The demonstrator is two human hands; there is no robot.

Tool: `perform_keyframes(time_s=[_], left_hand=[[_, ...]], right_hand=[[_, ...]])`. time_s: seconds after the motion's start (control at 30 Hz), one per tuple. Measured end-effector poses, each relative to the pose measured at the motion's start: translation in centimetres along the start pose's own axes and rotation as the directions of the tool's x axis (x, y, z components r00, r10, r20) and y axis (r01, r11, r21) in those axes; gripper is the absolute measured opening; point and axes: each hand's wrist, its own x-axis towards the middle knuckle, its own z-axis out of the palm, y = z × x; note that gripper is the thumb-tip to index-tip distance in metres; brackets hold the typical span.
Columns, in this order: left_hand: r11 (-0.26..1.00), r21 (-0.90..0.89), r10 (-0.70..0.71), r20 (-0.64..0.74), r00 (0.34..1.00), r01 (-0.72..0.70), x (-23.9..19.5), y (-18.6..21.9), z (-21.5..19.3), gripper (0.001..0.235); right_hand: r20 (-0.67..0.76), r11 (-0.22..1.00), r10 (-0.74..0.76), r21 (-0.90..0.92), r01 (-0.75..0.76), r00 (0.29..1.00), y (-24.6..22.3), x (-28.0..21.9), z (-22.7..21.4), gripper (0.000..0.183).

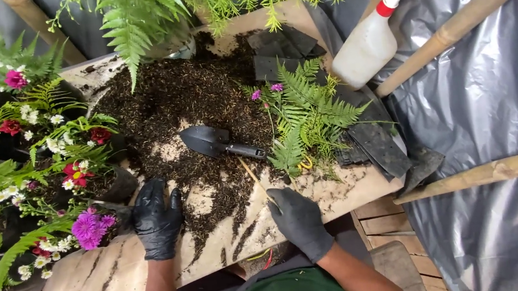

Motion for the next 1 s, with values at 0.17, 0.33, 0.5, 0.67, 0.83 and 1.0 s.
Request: perform_keyframes(time_s=[0.17, 0.33, 0.5, 0.67, 0.83, 1.0], left_hand=[[0.995, 0.079, 0.073, -0.084, 0.994, -0.067, 0.4, 0.8, -0.2, 0.037], [0.992, 0.096, 0.090, -0.081, 0.993, -0.082, 0.4, 0.7, -0.3, 0.035], [0.995, 0.067, 0.079, -0.054, 0.995, -0.075, 0.0, 0.6, -0.3, 0.033], [0.996, 0.053, 0.079, -0.042, 0.996, -0.077, 0.5, 0.8, -0.5, 0.037], [0.996, 0.039, 0.084, -0.055, 0.995, -0.082, 1.1, 1.4, -1.2, 0.032], [0.994, 0.076, 0.078, -0.058, 0.995, -0.073, 1.3, 1.7, -1.3, 0.031]], right_hand=[[-0.212, 0.990, -0.137, 0.007, 0.142, 0.968, 1.4, -1.8, -3.9, 0.029], [-0.270, 0.996, -0.047, -0.080, 0.026, 0.962, 4.3, -0.4, -3.2, 0.021], [-0.477, 0.980, -0.182, -0.160, 0.119, 0.860, 3.4, -0.7, -5.1, 0.019], [-0.467, 0.996, -0.040, -0.085, 0.000, 0.884, 3.5, -4.4, -5.5, 0.021], [-0.237, 0.994, 0.039, 0.112, -0.013, 0.971, 2.1, -6.7, -5.8, 0.023], [-0.168, 0.996, -0.036, 0.076, 0.050, 0.985, 2.3, -4.9, -4.0, 0.025]])
